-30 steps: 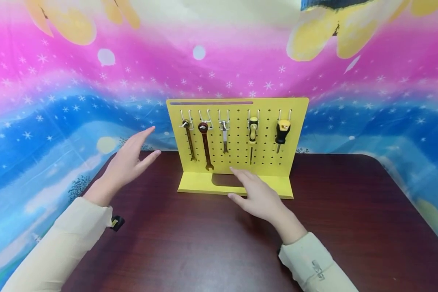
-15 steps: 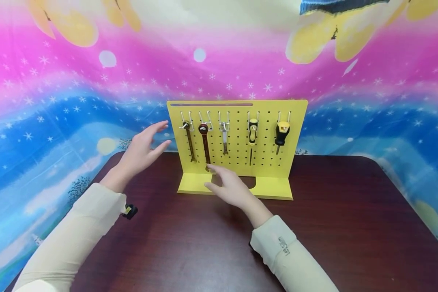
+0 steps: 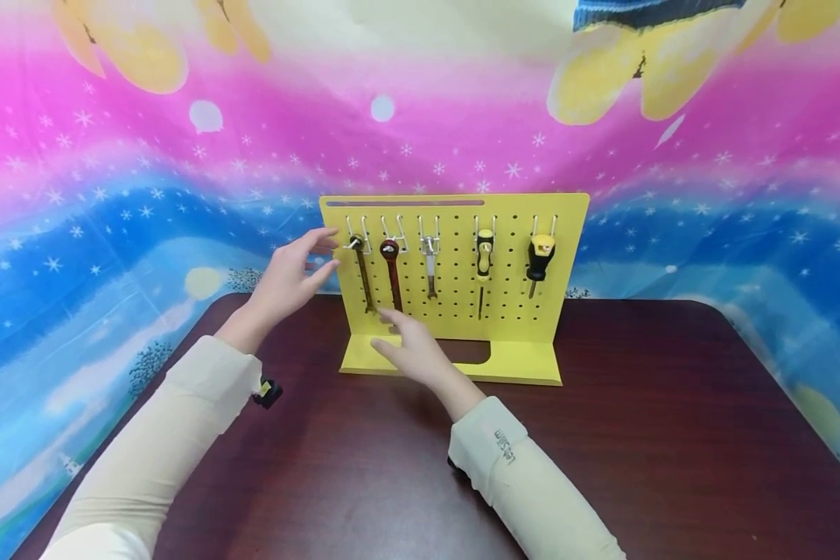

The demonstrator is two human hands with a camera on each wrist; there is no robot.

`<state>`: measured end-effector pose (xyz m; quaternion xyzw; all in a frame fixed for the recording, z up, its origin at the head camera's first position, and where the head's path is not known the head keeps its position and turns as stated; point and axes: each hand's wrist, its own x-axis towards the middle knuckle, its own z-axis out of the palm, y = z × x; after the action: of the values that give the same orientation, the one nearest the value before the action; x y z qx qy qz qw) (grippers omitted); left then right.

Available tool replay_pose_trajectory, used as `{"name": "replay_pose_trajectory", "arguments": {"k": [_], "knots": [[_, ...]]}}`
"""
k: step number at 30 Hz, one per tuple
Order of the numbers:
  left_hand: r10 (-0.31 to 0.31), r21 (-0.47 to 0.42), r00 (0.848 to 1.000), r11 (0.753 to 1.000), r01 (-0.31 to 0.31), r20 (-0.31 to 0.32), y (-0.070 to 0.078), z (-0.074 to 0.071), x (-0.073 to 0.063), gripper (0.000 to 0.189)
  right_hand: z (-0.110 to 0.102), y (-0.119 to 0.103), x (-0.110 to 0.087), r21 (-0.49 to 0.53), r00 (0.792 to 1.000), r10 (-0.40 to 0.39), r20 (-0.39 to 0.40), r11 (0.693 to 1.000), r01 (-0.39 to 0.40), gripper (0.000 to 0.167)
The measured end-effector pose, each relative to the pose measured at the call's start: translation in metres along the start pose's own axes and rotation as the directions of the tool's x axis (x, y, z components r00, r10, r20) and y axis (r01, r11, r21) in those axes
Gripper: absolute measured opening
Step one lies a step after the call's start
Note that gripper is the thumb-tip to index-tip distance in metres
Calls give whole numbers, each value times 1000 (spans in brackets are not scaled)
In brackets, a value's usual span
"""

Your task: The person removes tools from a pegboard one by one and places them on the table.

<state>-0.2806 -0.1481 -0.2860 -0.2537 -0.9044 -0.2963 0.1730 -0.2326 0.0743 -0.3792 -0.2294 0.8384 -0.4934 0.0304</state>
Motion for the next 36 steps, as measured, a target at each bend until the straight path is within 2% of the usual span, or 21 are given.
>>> {"name": "replay_pose_trajectory", "arguments": {"k": [5, 14, 24, 36], "knots": [[-5, -14, 1000, 1000, 5, 7, -1, 5, 5, 47, 4, 2, 6, 22, 999, 38, -7, 999, -38, 57], [-25, -98, 999, 995, 27, 24, 1, 11, 13, 47, 10, 1, 16, 58, 999, 36, -10, 998, -35, 59], [-44, -165, 999, 985, 43, 1, 3, 17, 14, 42, 13, 4, 23, 107, 997, 77, -23, 991, -74, 61], [-64, -183, 998, 981, 63, 1, 1, 24, 15, 40, 16, 9, 31, 122, 993, 111, -45, 987, -105, 60]]}}
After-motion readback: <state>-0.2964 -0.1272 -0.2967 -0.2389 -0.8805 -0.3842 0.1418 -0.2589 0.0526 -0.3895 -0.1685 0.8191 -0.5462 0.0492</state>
